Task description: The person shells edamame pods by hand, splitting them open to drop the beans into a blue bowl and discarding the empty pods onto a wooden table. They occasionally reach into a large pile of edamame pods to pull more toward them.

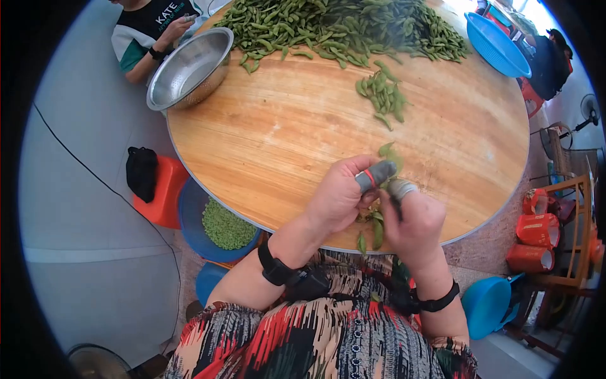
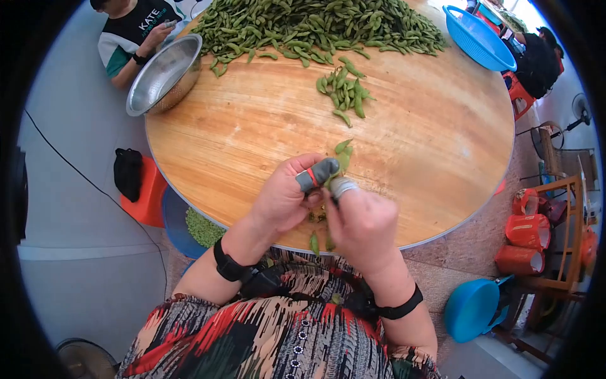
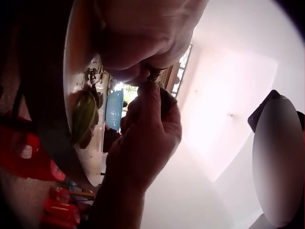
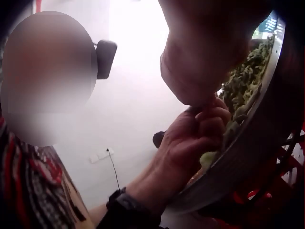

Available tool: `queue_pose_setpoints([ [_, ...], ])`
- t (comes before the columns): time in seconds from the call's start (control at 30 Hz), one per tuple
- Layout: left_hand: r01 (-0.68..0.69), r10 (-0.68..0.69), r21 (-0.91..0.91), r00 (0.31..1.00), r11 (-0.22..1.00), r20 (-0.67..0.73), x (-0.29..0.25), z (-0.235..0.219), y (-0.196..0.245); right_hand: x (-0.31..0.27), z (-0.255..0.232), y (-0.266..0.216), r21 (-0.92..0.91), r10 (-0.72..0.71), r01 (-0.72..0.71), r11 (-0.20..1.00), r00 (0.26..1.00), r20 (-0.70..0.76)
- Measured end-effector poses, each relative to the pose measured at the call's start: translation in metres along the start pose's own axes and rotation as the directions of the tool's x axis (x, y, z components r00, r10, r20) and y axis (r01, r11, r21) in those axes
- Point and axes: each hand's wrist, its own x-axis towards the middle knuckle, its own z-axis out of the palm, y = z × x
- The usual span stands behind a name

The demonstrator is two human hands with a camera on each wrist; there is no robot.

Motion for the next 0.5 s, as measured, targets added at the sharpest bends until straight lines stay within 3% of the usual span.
queue_pose_setpoints([
  [0.03, 0.001, 0.001, 0.054, 1.0, 0.999, -0.027, 0.001, -0.001, -0.003, -0.002, 0.001, -0.001, -0.182, -0.217, 0.217, 0.959, 0.976, 0.02],
  [0.07, 0.003, 0.002, 0.108, 0.999, 0.994, -0.051, 0.002, 0.0, -0.005, -0.002, 0.001, -0.001, -0.182, -0.211, 0.209, 0.961, 0.977, 0.01],
  [0.17, -0.074, 0.089, 0.196, 0.994, 0.978, -0.066, 0.0, 0.014, -0.007, -0.004, 0.002, 0.001, -0.133, -0.108, 0.109, 0.985, 0.994, 0.012],
  [0.23, -0.093, 0.12, 0.276, 0.989, 0.957, -0.081, 0.001, 0.014, -0.009, -0.002, 0.003, 0.003, 0.043, 0.136, -0.135, 0.99, 0.991, -0.016],
  [0.3, -0.114, 0.158, 0.355, 0.983, 0.928, -0.096, 0.001, 0.011, -0.01, -0.002, 0.008, 0.003, 0.04, 0.164, -0.162, 0.986, 0.985, -0.049],
  [0.37, -0.151, 0.183, 0.266, 0.978, 0.952, -0.099, 0.002, 0.005, -0.012, -0.001, 0.012, 0.006, 0.041, 0.19, -0.187, 0.981, 0.978, -0.082],
  [0.43, -0.173, 0.197, 0.192, 0.974, 0.966, -0.11, 0.003, 0.002, -0.009, 0.003, 0.012, 0.012, 0.379, 0.373, -0.343, 0.859, 0.928, -0.006],
  [0.47, -0.195, 0.208, 0.111, 0.97, 0.974, -0.126, 0.003, 0.0, -0.006, 0.006, 0.002, 0.014, 0.379, 0.374, -0.343, 0.86, 0.927, -0.01],
  [0.5, -0.193, 0.206, 0.11, 0.971, 0.975, -0.124, 0.004, -0.002, -0.002, 0.012, -0.017, 0.014, 0.445, 0.421, -0.47, 0.762, 0.882, 0.211],
])
